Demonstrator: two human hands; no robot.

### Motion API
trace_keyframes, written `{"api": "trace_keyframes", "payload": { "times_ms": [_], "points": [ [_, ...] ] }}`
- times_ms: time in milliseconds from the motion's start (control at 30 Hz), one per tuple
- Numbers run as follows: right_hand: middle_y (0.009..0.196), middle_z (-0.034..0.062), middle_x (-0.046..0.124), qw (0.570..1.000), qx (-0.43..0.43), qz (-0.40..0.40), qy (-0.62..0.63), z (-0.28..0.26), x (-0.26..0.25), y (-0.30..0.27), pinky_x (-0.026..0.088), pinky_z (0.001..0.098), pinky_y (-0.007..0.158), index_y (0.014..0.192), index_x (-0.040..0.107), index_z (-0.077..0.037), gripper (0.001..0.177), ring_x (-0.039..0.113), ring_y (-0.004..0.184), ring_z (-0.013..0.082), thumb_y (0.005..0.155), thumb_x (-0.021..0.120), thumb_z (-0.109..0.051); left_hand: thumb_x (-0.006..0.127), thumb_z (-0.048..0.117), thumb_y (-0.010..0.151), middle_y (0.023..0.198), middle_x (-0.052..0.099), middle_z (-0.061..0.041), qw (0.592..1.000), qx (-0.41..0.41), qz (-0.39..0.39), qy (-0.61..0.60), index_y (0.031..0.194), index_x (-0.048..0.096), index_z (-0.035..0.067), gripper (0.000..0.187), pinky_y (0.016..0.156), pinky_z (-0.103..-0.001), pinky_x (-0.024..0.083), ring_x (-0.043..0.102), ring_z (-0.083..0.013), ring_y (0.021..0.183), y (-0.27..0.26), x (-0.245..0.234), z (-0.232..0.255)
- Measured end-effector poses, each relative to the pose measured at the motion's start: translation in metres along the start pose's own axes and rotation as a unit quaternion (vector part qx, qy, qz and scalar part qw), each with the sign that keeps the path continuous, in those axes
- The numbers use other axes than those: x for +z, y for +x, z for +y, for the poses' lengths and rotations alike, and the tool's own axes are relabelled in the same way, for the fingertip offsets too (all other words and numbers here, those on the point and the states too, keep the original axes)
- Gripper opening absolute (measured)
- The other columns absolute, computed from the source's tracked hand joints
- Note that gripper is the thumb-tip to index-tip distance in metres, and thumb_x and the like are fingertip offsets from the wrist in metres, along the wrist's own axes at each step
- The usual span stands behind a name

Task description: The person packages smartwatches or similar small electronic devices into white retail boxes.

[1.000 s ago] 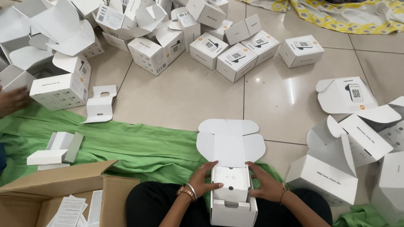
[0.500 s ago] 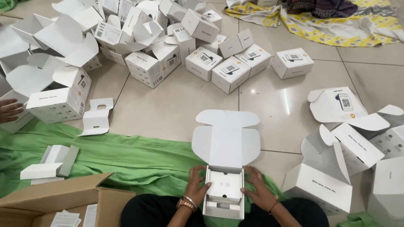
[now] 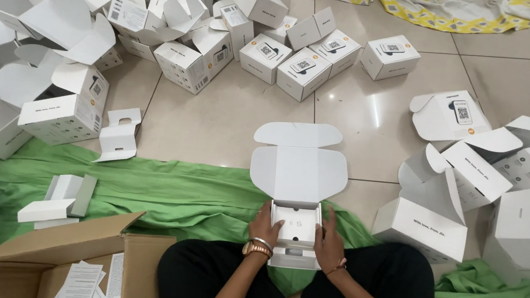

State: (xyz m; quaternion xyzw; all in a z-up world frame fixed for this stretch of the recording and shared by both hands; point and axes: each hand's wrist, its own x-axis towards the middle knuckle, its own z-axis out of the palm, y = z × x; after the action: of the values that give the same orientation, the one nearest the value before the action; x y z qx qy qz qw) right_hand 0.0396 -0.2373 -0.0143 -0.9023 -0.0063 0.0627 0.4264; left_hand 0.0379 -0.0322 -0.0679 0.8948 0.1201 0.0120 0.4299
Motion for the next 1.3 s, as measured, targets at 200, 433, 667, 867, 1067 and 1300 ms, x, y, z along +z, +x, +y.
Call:
{"api": "trace_keyframes", "payload": {
  "times_ms": [200,433,667,867,1067,1300],
  "points": [
    [0.121,0.0131,0.062,0.966,-0.040,0.146,0.208,0.043,-0.001,0.066,0.052,0.0378,0.090,0.151,0.033,0.002,0.063,0.062,0.107,0.0211,0.104,0.058,-0.032,0.094,0.042,0.078,0.140,0.052,-0.026,0.981,-0.087,0.036,-0.171,0.145,0.031,-0.005,0.104,0.103,-0.046,0.045,0.051,-0.0351,0.128,0.056,-0.021,-0.010],
    [0.071,0.0138,0.069,0.989,-0.031,0.078,0.120,-0.007,-0.047,0.105,0.051,0.0362,0.057,0.090,0.069,0.005,0.041,0.064,0.059,0.0198,0.099,0.066,-0.035,0.072,0.032,0.090,0.078,0.074,-0.018,0.982,-0.051,0.087,-0.161,0.100,0.074,-0.003,0.037,0.065,-0.044,0.056,0.069,-0.0302,0.067,0.085,-0.063,0.020],
    [0.075,0.0175,0.068,0.984,-0.122,0.095,-0.085,0.050,-0.012,0.008,0.050,0.0411,0.065,0.100,0.070,0.003,0.027,0.066,0.065,0.0290,0.094,0.064,-0.022,0.059,0.022,0.097,0.100,0.073,-0.025,0.994,0.081,0.076,0.025,0.110,0.072,0.000,0.029,0.081,-0.050,0.055,0.068,-0.0438,0.092,-0.041,-0.012,-0.023],
    [0.112,0.0173,0.072,0.898,-0.274,0.065,-0.338,0.134,0.027,-0.003,0.050,0.0471,0.096,0.117,0.072,-0.002,0.033,0.066,0.104,0.0349,0.088,0.064,-0.016,0.057,0.025,0.096,0.122,0.070,-0.022,0.972,0.179,-0.027,0.148,0.124,0.069,0.004,0.037,0.096,-0.050,0.050,0.065,-0.0409,0.112,-0.063,-0.012,-0.014],
    [0.113,0.0172,0.073,0.907,-0.292,0.042,-0.301,0.117,0.011,0.011,0.051,0.0458,0.096,0.116,0.072,0.000,0.034,0.067,0.104,0.0352,0.089,0.061,-0.017,0.050,0.025,0.101,0.132,0.067,-0.019,0.950,0.213,-0.047,0.225,0.133,0.063,0.008,0.039,0.105,-0.048,0.048,0.063,-0.0373,0.122,-0.049,0.006,-0.040],
    [0.114,0.0139,0.074,0.922,-0.328,-0.010,-0.207,0.166,0.024,0.010,0.053,0.0448,0.091,0.118,0.074,-0.006,0.031,0.069,0.103,0.0332,0.091,0.062,-0.018,0.041,0.031,0.108,0.149,0.053,-0.024,0.950,-0.026,-0.137,-0.281,0.165,0.016,0.009,0.066,0.104,-0.044,0.050,0.057,-0.0345,0.129,-0.051,-0.006,-0.011]
  ]
}}
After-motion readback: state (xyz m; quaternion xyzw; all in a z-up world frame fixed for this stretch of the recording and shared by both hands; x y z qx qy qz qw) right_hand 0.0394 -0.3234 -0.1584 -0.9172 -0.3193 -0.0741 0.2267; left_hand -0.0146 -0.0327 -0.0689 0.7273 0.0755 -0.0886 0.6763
